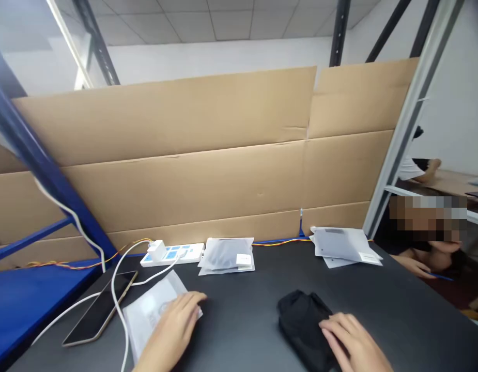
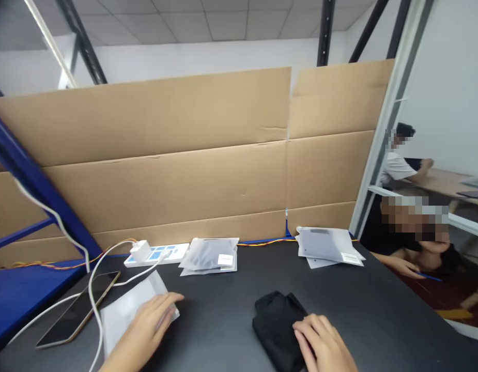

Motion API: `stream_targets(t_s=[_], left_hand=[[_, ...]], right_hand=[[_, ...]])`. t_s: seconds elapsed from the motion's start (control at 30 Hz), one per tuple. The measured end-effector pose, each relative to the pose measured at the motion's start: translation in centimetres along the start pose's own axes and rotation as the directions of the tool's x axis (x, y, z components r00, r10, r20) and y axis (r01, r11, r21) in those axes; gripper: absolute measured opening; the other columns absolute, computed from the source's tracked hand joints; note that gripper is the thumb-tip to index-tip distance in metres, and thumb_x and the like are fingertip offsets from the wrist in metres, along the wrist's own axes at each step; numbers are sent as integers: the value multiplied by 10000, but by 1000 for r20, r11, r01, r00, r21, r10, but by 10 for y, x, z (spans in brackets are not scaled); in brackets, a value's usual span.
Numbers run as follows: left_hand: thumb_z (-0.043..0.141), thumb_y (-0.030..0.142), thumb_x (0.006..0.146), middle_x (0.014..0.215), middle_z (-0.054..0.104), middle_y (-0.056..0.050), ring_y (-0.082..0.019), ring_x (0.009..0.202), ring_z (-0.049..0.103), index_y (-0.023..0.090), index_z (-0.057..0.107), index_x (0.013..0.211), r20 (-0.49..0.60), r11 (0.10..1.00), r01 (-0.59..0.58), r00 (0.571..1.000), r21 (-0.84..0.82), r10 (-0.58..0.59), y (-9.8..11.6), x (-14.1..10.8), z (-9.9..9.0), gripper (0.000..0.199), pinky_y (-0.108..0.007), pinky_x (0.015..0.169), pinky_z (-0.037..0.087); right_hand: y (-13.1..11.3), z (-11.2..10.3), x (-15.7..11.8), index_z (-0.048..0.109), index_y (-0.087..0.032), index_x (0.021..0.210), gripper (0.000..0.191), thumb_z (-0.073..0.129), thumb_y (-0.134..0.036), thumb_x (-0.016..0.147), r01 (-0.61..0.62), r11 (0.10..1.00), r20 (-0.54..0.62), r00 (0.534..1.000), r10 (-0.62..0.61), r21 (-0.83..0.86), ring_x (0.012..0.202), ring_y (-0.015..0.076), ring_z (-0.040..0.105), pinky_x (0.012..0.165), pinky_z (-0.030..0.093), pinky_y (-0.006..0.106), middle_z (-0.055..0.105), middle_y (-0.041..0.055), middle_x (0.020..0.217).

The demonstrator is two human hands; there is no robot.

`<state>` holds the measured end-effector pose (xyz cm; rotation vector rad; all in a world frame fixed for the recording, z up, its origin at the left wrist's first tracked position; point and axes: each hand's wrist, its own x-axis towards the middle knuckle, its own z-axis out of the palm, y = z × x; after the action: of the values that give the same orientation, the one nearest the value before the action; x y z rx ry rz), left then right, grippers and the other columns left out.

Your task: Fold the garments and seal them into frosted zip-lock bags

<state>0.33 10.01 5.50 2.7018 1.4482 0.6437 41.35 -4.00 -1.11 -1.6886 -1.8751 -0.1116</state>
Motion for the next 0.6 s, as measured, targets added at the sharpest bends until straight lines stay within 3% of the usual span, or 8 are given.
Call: stream_targets(t_s=[0.1,0.17,0.27,0.37,0.5,0.6], left_hand=[[439,367,943,1205,681,-146,-366,1092,643,191,667,1207,-44,982,107,994,158,-101,-58,-21,2,391,-501,913,533],[464,396,937,1296,640,-151,-378,1163,608,204,643,1268,-3,975,141,990,171,-142,-65,-32,2,423,-507,937,525],[492,468,939,1395,576,-122,-382,1233,559,252,595,1345,108,979,144,981,142,-159,-34,-40,5,471,-518,988,493],[487,429,957,1424,554,-83,-372,1228,559,316,564,1368,255,993,75,962,86,-95,13,-38,15,433,-509,1000,474],[526,154,881,1333,606,-71,-334,1173,573,306,572,1318,375,998,-54,924,-43,67,62,-17,31,465,-450,969,489],[562,131,853,1250,616,-58,-298,1123,587,303,527,1333,377,986,-113,914,-121,151,80,12,31,511,-403,938,497]], right_hand=[[32,-8,20,646,-271,889,208,487,-386,957,-91,996,121,988,90,-5,860,232,641,771,524,339,658,46,894],[54,-7,34,639,-265,902,195,526,-422,920,-119,993,132,984,120,-14,881,247,635,806,516,370,652,53,940],[78,-2,54,609,-262,1123,340,579,-470,855,-181,983,121,977,178,20,1047,292,624,903,496,411,641,82,1151],[83,0,73,553,-232,1251,477,573,-475,841,-289,952,250,933,257,102,1144,295,604,952,479,392,620,105,1260],[73,-6,109,590,-169,1203,506,645,-425,770,-372,917,479,837,265,141,1063,283,633,915,477,351,676,119,1144],[69,-8,139,657,-158,1055,467,748,-379,653,-380,916,567,786,247,128,884,260,663,749,497,305,713,68,935]])
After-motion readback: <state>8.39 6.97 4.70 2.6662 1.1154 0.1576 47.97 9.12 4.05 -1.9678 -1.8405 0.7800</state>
